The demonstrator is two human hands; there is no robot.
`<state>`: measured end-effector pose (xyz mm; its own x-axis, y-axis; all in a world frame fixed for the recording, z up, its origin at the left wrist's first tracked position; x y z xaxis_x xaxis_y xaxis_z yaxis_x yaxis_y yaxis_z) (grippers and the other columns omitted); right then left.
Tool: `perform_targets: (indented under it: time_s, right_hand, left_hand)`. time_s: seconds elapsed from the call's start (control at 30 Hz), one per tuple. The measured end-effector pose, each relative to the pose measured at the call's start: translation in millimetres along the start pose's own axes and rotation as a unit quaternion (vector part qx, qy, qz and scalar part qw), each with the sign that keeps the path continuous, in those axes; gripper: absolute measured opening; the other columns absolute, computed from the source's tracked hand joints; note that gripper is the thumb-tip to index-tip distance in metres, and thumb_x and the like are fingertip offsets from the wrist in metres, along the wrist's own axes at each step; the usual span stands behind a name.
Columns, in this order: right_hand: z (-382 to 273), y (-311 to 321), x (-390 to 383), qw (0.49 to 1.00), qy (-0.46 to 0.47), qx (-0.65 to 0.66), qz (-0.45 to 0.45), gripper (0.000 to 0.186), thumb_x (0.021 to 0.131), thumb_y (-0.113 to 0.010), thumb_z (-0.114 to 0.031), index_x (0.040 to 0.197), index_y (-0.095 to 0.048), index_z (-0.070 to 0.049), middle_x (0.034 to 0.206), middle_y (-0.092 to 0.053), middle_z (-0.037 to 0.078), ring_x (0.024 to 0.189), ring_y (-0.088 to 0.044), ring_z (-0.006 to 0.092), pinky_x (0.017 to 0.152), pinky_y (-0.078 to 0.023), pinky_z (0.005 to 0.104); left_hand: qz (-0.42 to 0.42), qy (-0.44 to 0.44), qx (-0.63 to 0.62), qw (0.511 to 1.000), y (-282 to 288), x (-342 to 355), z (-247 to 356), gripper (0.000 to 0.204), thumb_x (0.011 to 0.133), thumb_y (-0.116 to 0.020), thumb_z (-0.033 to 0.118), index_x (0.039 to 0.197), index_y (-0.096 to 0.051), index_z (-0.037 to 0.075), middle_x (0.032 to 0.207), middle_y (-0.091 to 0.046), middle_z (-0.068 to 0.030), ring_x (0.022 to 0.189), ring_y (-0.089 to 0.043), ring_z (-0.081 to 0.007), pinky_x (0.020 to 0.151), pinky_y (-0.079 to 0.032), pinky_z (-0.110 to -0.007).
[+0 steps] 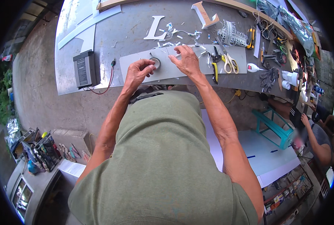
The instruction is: The recorder is connecting and securing LED modules and wiring behind cutout sign letters.
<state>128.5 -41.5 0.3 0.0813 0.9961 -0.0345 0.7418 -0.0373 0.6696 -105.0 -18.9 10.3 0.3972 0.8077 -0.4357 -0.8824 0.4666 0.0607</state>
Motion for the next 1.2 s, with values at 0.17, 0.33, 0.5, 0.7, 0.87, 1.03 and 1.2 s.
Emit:
perform_targets:
  time_s: [0.17, 0.33, 0.5, 0.7, 0.87, 1.03, 1.2]
  right_hand:
    - [-0.6, -27.0, 23.7, 0.999, -0.017, -0.013, 0.027, 0.027, 0.084, -0.077, -0.021, 0.105, -0.071, -0.004, 0.082, -0.07, 0.005, 0.072, -0.065, 0.0177, 0.07, -0.053, 0.0329]
    - [-21.2, 8.8, 10.4, 0.909, -0.133, 0.395, 0.02, 0.018, 0.092, -0.072, -0.017, 0.096, -0.071, 0.0, 0.082, -0.072, 0.004, 0.07, -0.064, 0.0088, 0.063, -0.05, 0.025]
    - [-34.8, 29.9, -7.4, 0.859, -0.128, 0.494, 0.048, 0.016, 0.09, -0.075, -0.013, 0.097, -0.071, 0.001, 0.083, -0.072, 0.007, 0.07, -0.065, 0.0112, 0.064, -0.052, 0.0246]
    - [-27.4, 49.0, -7.6, 0.899, -0.129, 0.412, 0.07, 0.024, 0.091, -0.074, -0.014, 0.108, -0.067, 0.001, 0.09, -0.071, 0.007, 0.073, -0.065, 0.0113, 0.064, -0.053, 0.0249]
    - [-35.0, 85.4, -6.2, 0.987, 0.11, 0.072, 0.097, 0.041, 0.083, -0.078, -0.011, 0.122, -0.065, -0.013, 0.104, -0.069, 0.006, 0.084, -0.066, 0.0169, 0.068, -0.053, 0.0302]
    - [-22.0, 94.0, 3.6, 0.953, 0.273, -0.093, 0.097, 0.029, 0.081, -0.078, -0.013, 0.108, -0.07, -0.011, 0.098, -0.068, 0.007, 0.089, -0.067, 0.0259, 0.075, -0.054, 0.0369]
    - [-10.5, 121.3, 21.6, 0.939, 0.326, -0.083, 0.064, 0.009, 0.083, -0.073, -0.007, 0.091, -0.069, -0.006, 0.087, -0.066, 0.006, 0.082, -0.066, 0.0243, 0.071, -0.054, 0.0372]
  left_hand:
    - [0.007, -0.03, 0.032, 0.999, -9.8, 5.6, 8.1, 0.032, 0.091, -0.072, 0.015, 0.117, -0.067, -0.003, 0.098, -0.073, -0.0095, 0.082, -0.066, -0.0119, 0.072, -0.055, -0.028]
    - [0.052, -0.083, 0.003, 0.995, -29.4, 14.7, 26.3, 0.048, 0.089, -0.077, 0.028, 0.125, -0.064, -0.002, 0.102, -0.074, -0.0134, 0.103, -0.068, -0.0166, 0.085, -0.055, -0.03]
    - [-0.039, -0.119, -0.08, 0.989, -48.5, 23.2, 55.7, 0.044, 0.093, -0.074, 0.024, 0.125, -0.064, -0.004, 0.108, -0.073, -0.0138, 0.102, -0.069, -0.0181, 0.092, -0.055, -0.032]
    - [-0.015, -0.11, -0.027, 0.993, -45.7, 36.7, 71.2, 0.026, 0.09, -0.078, 0.021, 0.104, -0.075, 0.0, 0.087, -0.074, -0.0051, 0.08, -0.066, -0.0094, 0.074, -0.053, -0.025]
    - [-0.024, -0.063, -0.058, 0.996, -46.5, 43.3, 69.1, 0.021, 0.088, -0.078, 0.019, 0.095, -0.075, -0.001, 0.08, -0.07, -0.0016, 0.072, -0.059, -0.0063, 0.067, -0.047, -0.023]
    - [-0.048, -0.043, -0.06, 0.996, -61.2, 49.5, 73.4, 0.021, 0.088, -0.078, 0.019, 0.094, -0.075, 0.0, 0.079, -0.069, -0.0011, 0.073, -0.059, -0.0066, 0.067, -0.047, -0.023]
    - [-0.104, -0.102, 0.012, 0.989, -68.5, 65.0, 96.0, 0.025, 0.09, -0.077, 0.024, 0.097, -0.075, 0.0, 0.082, -0.071, -0.0027, 0.076, -0.062, -0.0094, 0.073, -0.051, -0.026]
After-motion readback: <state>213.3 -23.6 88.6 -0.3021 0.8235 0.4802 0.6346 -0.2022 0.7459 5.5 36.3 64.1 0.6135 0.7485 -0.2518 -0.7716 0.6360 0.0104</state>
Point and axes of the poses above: each hand's wrist, its own x-axis towards the middle knuckle, its own y-axis out of the back of the hand, z = x × y, the point moved 1 cm from there along x, towards the middle knuckle
